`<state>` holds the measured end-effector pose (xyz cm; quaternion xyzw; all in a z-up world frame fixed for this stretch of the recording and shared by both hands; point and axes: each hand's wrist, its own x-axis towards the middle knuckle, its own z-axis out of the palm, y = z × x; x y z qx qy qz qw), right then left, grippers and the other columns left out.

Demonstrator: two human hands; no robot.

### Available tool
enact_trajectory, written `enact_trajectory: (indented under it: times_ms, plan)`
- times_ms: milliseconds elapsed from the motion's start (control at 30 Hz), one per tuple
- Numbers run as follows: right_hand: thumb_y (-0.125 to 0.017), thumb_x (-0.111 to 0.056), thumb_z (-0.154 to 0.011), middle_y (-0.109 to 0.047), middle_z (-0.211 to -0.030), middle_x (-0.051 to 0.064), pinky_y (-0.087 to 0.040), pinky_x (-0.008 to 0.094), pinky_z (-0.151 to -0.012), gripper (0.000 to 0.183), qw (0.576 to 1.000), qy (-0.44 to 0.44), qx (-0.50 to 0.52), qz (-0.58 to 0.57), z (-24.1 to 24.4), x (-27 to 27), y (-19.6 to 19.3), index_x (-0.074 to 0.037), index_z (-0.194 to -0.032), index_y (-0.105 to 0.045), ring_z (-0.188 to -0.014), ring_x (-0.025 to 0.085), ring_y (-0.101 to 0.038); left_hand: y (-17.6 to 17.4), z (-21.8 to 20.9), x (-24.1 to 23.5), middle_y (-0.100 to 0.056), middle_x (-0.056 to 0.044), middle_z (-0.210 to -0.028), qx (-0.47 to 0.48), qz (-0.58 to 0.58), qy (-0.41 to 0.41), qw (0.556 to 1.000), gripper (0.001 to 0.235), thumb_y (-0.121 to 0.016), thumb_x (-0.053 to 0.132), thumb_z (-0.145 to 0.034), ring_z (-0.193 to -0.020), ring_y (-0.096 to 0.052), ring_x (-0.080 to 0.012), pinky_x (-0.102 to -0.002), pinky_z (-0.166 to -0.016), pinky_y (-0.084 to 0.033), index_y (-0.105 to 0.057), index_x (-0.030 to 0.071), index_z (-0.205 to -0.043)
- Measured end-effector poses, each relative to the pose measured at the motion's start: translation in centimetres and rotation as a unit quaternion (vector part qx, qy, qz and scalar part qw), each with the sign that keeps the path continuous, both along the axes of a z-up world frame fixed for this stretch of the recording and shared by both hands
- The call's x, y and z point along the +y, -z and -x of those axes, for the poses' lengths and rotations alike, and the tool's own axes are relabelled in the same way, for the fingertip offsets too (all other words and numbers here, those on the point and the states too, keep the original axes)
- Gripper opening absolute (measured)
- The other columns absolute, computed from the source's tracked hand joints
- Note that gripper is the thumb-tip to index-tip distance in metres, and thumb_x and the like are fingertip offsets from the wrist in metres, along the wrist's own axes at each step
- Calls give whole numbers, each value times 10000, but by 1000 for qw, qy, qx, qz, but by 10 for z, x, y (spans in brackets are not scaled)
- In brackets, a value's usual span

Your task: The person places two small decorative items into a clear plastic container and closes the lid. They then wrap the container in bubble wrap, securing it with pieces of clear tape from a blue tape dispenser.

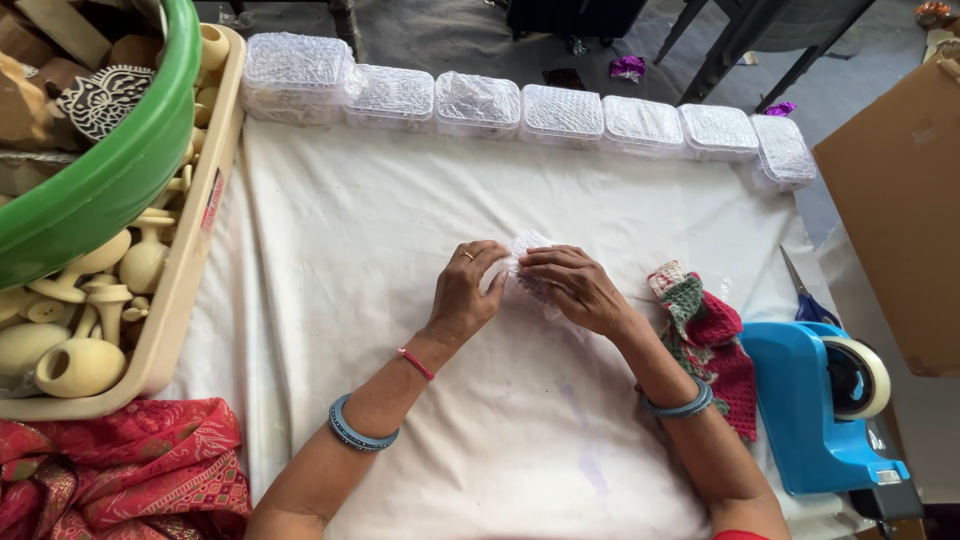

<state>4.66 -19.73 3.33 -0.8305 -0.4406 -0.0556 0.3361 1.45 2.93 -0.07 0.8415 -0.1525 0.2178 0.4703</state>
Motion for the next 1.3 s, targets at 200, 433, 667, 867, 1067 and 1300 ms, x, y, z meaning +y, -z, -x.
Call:
enact_trajectory:
  times_ms: [200,433,667,867,1067,1300]
  plan:
    - [-691,-96,-907,-724,-1301,80,-520,406,-1100,276,999,16,-15,-24,0,0,9,-53,-1172,-754,-1280,274,-666,2,-2,-1,-695,-82,-1321,-38,-94,65,993,246,-712,35,-892,-1367,-560,-264,-374,-1131,-492,-728,35,-1137]
    - [-747,-114,-908,-695,-1273,95,-537,372,-1064,269,981,78,28,-173,2,-12,7,-55,-1170,-739,-1214,271,-674,-7,-2,1,-672,-111,-1357,-69,-158,87,981,207,-657,61,-947,-1404,-520,-276,-436,-1196,-412,-696,10,-1144]
    - [-735,-180,-918,-664,-1320,67,-423,457,-1095,353,989,140,-41,-33,1,-10,8,-81,-1257,-722,-1339,299,-520,3,-18,2,-697,-83,-1309,-42,-167,98,980,209,-642,88,-958,-1313,-592,-240,-465,-1227,-378,-694,42,-1155]
    - [-732,-186,-920,-706,-1237,-4,-415,453,-1064,264,990,122,-74,16,1,-9,11,-162,-1180,-772,-1332,295,-534,1,-49,2,-623,-45,-1370,108,-59,148,981,282,-739,194,-896,-1351,-520,-234,-408,-1189,-437,-668,89,-1148]
    - [-764,-176,-886,-729,-1210,-1,-430,454,-1069,262,993,105,-54,-6,-9,-17,23,-169,-1147,-788,-1315,281,-543,35,-63,-6,-382,-11,-1626,77,-135,191,969,492,-608,281,-982,-1549,-199,-289,-448,-1266,-222,-543,205,-1464]
    - [-765,-258,-951,-720,-1269,44,-487,454,-1118,297,987,116,53,-98,5,-42,-17,-104,-1204,-757,-1363,251,-552,18,-54,-4,-361,79,-1640,109,-229,162,954,409,-471,421,-1046,-1567,-171,-234,-452,-1298,-135,-574,363,-1437]
